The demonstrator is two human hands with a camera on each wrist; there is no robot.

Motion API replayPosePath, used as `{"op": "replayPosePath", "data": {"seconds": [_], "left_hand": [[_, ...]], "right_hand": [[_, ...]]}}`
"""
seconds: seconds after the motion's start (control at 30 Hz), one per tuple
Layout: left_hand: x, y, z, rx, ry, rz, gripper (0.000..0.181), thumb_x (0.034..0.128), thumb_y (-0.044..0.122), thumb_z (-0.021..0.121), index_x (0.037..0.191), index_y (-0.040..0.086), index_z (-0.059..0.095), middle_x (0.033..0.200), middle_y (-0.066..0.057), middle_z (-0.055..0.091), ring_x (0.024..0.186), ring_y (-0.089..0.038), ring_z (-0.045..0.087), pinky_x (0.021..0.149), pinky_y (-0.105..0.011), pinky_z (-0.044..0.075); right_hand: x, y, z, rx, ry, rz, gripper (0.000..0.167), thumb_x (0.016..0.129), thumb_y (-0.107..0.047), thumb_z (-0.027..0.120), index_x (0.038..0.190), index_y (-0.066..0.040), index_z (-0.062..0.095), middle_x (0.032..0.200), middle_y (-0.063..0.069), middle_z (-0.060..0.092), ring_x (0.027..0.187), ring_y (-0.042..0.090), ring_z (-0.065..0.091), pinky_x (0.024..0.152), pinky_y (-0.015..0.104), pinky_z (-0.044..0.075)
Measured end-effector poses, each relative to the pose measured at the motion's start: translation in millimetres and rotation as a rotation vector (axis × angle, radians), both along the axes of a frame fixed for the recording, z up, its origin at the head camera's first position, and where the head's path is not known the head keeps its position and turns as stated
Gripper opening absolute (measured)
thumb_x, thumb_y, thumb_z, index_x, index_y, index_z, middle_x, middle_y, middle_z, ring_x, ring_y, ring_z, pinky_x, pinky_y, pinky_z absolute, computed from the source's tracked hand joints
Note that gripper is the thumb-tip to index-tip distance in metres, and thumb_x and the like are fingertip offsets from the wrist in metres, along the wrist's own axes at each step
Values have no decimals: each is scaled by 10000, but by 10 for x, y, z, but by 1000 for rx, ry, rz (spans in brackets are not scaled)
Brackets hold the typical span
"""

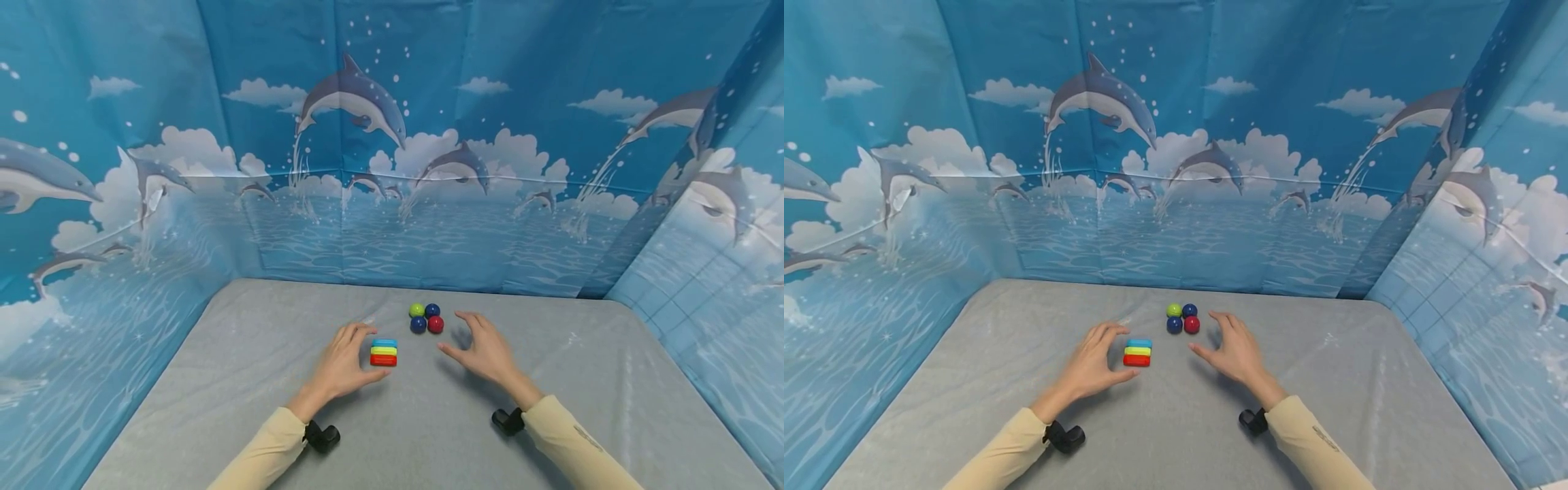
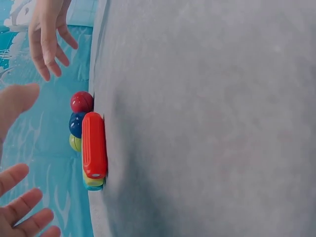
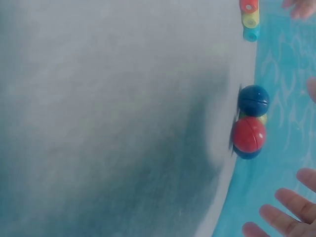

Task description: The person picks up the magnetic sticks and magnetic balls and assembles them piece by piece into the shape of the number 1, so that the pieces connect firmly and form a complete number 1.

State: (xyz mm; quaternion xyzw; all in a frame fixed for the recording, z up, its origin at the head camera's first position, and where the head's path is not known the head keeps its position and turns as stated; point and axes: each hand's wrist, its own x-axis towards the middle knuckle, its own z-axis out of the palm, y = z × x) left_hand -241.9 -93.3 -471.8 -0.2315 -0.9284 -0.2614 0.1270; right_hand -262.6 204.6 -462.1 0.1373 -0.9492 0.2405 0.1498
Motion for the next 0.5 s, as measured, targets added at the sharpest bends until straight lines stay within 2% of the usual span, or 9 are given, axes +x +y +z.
{"op": "replayPosePath", "data": {"seconds": [0.17, 0.4, 0.5], "left_hand": [[-2, 32, -32, 42, 20, 7, 565, 730, 467, 786, 1142, 149, 566, 1100, -42, 538, 1102, -219, 462, 909, -428, 422], [-31, 59, -99, 44, 13, 5, 444, 720, 433, 808, 1005, 156, 611, 978, 29, 549, 881, -136, 489, 762, -339, 450], [-43, 77, -119, 47, 12, 11, 411, 716, 426, 814, 969, 165, 622, 944, 44, 542, 834, -118, 477, 729, -312, 448]], "right_hand": [[-61, -28, -12, -40, -33, -2, 791, 750, -591, 708, 1301, -51, 534, 1270, 182, 528, 1139, 358, 509, 878, 545, 423], [-165, -81, -42, -86, -72, -3, 721, 746, -500, 761, 1259, -34, 566, 1218, 179, 543, 1040, 335, 544, 805, 500, 467], [-209, -104, -52, -106, -85, 3, 694, 739, -455, 784, 1243, -24, 578, 1195, 176, 554, 1017, 333, 551, 782, 488, 476]]}}
